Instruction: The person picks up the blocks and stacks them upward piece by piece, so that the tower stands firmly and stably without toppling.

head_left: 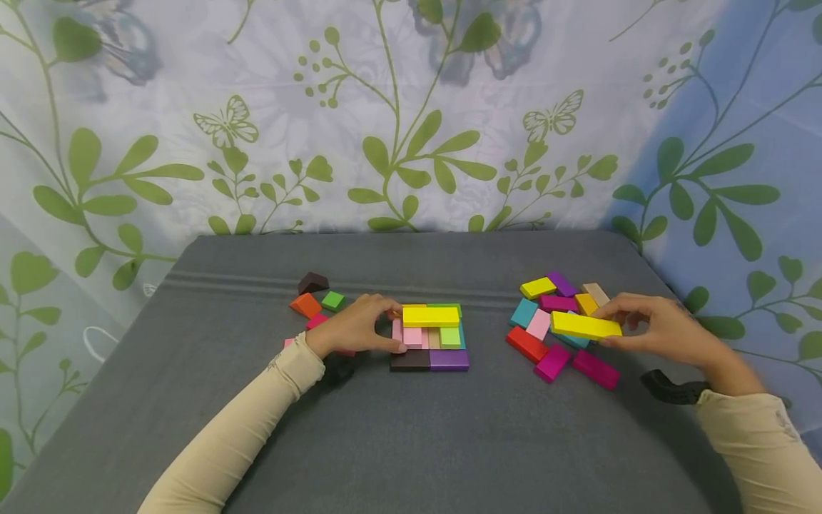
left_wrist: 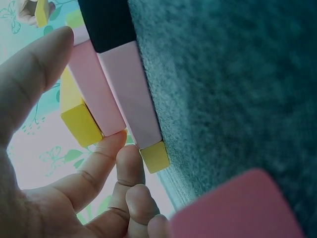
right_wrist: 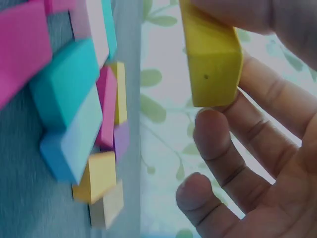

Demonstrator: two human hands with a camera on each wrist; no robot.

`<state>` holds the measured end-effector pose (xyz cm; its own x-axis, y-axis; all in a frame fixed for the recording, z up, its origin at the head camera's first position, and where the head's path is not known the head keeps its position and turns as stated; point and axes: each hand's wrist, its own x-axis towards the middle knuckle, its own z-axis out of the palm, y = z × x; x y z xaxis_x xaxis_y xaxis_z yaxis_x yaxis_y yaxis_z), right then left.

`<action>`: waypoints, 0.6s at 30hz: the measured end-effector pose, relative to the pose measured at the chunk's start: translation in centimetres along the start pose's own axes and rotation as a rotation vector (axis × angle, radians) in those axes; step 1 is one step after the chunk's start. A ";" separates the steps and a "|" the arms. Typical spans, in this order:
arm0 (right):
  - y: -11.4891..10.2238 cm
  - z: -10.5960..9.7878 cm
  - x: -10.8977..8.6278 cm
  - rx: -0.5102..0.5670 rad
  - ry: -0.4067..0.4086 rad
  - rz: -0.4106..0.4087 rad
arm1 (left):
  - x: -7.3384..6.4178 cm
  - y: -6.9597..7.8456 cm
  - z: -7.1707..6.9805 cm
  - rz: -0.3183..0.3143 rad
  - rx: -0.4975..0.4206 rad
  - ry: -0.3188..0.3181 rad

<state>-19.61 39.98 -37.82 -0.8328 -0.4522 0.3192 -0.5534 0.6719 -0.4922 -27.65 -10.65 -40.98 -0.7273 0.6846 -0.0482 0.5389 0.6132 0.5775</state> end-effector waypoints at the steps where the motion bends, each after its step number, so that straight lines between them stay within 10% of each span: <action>1: -0.3 0.2 0.3 0.001 -0.001 -0.005 | 0.0 0.0 0.0 0.000 0.000 0.000; 18: -3.5 5.9 5.0 0.132 -0.030 -0.123 | -0.1 -0.1 0.0 0.004 -0.003 -0.002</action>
<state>-21.82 31.87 -39.27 -0.7569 -0.5452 0.3604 -0.6440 0.5285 -0.5531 -27.68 -10.77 -41.05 -0.7245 0.6876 -0.0476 0.5402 0.6094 0.5804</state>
